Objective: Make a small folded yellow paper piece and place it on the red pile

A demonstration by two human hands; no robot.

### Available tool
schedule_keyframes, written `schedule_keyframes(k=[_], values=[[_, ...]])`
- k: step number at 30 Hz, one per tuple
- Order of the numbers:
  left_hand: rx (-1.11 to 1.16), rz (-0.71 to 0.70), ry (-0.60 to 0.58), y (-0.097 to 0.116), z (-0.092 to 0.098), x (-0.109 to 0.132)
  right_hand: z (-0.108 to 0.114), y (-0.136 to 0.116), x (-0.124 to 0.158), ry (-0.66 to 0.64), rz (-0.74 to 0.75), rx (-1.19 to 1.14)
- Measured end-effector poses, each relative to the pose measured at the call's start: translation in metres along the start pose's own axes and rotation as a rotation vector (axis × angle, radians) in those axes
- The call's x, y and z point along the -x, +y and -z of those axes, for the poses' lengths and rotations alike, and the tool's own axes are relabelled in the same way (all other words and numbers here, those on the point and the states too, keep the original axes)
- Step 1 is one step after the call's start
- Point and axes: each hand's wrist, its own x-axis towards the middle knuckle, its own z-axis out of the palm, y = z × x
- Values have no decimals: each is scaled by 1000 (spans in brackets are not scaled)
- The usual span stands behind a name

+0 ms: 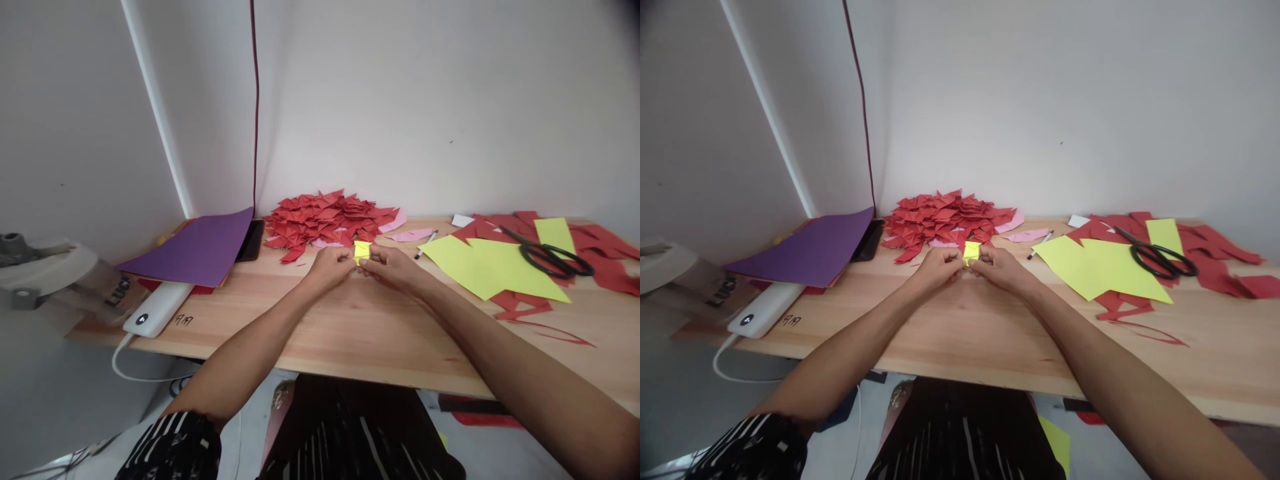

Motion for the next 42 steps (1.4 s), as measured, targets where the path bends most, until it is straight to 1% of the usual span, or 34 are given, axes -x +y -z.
schedule_keyframes(k=[2, 5, 9, 13, 17, 22, 25, 29, 33, 36, 42], values=[[-25, -7, -17, 1, 0, 1, 0, 1, 0, 34, -41, 38], [-32, 0, -25, 1, 0, 1, 1, 0, 1, 31, -70, 46], [-15, 18, 2, -1, 1, 0, 2, -4, 1, 10, -69, -2], [-18, 6, 21, -1, 0, -1, 0, -4, 1, -8, -55, -73], [-16, -4, 37, -1, -2, 0, -2, -3, 1, 21, -68, -52], [113, -1, 41, -5, -4, -1, -2, -5, 2, 34, -60, -23], [196, 17, 41, -8, -3, -4, -2, -5, 2, 39, -64, -45], [232, 54, 65, -12, -3, -7, -1, -2, 0, 117, -68, -107], [196, 55, 94, -14, -3, -8, -2, 2, -1, 164, -52, -145], [137, 34, 108, -14, -3, -8, -4, 3, -2, 191, -50, -121], [0, -14, 142, -5, 0, -3, -4, 6, -2, 213, -48, -114]])
